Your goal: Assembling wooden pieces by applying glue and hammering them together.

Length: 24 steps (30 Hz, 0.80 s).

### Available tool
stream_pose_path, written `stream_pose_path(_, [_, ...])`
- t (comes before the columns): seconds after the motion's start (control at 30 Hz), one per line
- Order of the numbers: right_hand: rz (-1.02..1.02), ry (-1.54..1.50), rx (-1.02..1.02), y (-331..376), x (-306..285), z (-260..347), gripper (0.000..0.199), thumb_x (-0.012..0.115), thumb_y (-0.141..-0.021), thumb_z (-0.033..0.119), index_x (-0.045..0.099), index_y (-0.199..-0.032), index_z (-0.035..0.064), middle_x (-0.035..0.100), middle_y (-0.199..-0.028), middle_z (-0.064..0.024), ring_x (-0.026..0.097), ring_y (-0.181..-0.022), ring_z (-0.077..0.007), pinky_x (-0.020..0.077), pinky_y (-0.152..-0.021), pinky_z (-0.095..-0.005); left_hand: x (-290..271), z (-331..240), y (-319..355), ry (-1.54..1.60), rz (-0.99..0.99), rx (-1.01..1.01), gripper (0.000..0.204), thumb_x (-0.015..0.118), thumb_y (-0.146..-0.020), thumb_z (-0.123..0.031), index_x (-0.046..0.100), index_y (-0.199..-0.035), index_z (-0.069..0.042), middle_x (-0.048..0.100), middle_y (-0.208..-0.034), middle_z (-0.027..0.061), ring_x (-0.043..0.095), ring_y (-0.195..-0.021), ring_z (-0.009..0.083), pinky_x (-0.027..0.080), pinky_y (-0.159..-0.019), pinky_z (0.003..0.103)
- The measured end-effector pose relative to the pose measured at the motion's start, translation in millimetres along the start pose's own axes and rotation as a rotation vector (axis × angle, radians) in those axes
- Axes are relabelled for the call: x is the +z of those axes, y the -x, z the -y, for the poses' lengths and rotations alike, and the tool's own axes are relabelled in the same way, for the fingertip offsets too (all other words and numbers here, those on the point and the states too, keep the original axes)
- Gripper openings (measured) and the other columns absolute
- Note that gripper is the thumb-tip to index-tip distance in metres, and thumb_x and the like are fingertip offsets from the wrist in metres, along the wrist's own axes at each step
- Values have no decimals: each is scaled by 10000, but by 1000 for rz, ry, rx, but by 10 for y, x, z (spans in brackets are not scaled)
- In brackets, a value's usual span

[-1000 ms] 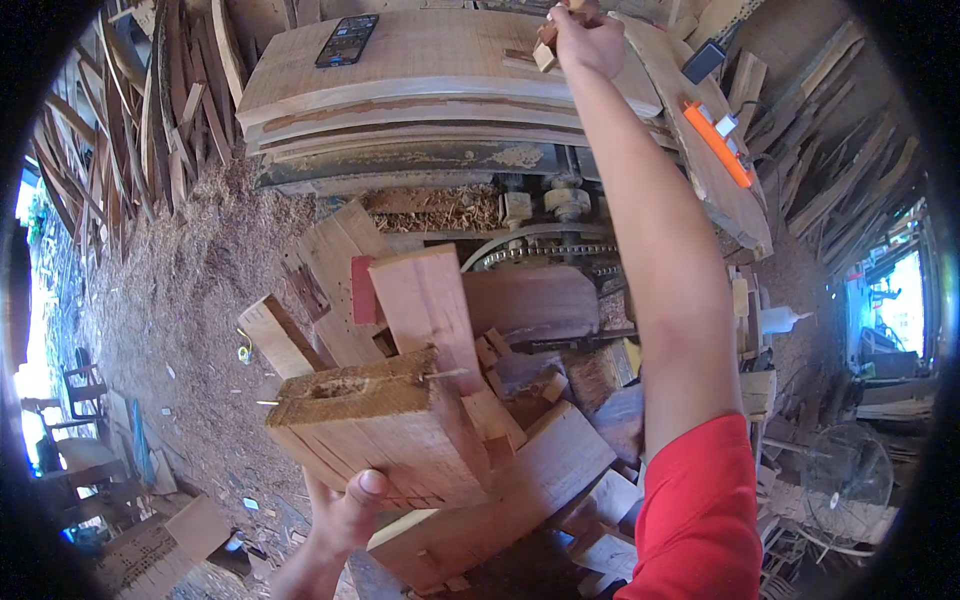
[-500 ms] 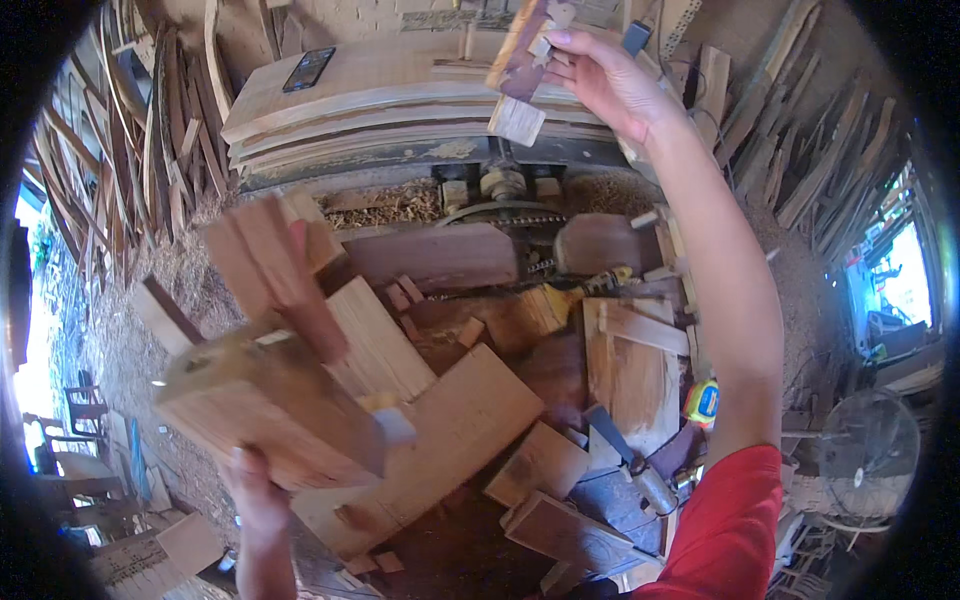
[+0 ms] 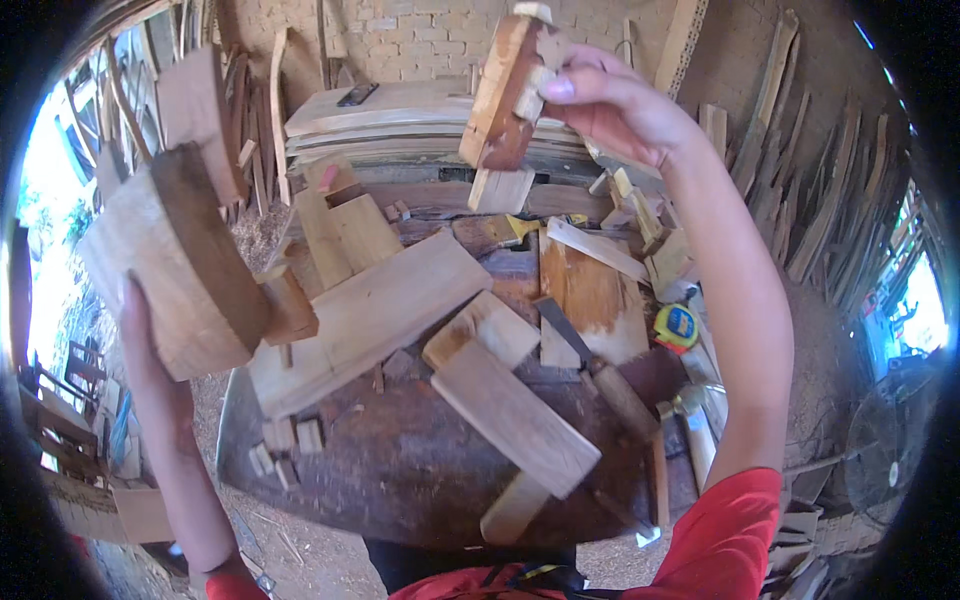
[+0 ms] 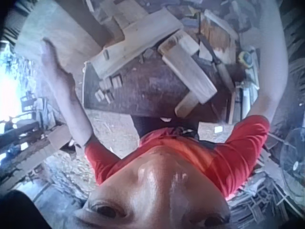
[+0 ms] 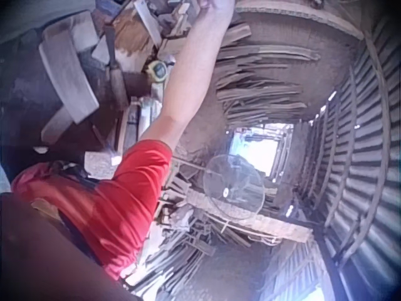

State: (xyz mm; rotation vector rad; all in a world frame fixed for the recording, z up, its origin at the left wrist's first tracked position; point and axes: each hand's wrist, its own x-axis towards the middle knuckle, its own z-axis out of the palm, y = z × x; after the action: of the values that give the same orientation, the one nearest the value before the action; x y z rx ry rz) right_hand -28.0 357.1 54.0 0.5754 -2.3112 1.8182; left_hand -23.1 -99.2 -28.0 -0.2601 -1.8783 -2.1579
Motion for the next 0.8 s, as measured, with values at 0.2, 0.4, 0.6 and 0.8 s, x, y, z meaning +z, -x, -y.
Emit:
stream_pose_path(0.2, [-9, 98, -101, 785, 615, 770, 863, 829, -668, 273, 506, -1417, -8, 623, -1351, -155, 600, -1269, -270, 403, -1167, -407, -71, -355, 780, -51, 122, 14, 855, 618, -975, -559, 379, -1516, 58, 490, -1503, 180, 518, -1357, 264, 371, -1159, 387])
stream_pose_path(0.4, [-128, 179, -256, 1501, 1239, 958, 835, 833, -643, 216, 503, -1386, 27, 606, -1346, -169, 594, -1264, -264, 454, -1109, -389, 230, 89, 1226, 145, 307, 47, 793, 588, -1001, -505, 336, -1522, 37, 518, -1442, 176, 545, -1315, 251, 417, -1123, 398])
stream_pose_path(0.6, [-288, 407, -474, 1910, 1432, 637, 691, 785, -681, -11, 531, -1321, 45, 597, -1365, -173, 556, -1319, -262, 413, -1149, -427, 624, 494, 1245, 307, 383, 35, 732, 542, -1031, -476, 321, -1532, 11, 500, -1457, 143, 530, -1322, 240, 426, -1111, 402])
stream_pose_path(0.8, [-390, 557, -453, 1845, 1487, 630, 643, 769, -720, -78, 553, -1314, 40, 610, -1363, -129, 554, -1327, -246, 397, -1162, -408, 1081, 319, 861, 423, 452, 0, 677, 522, -1039, -480, 399, -1496, 4, 557, -1403, 139, 581, -1274, 229, 460, -1080, 384])
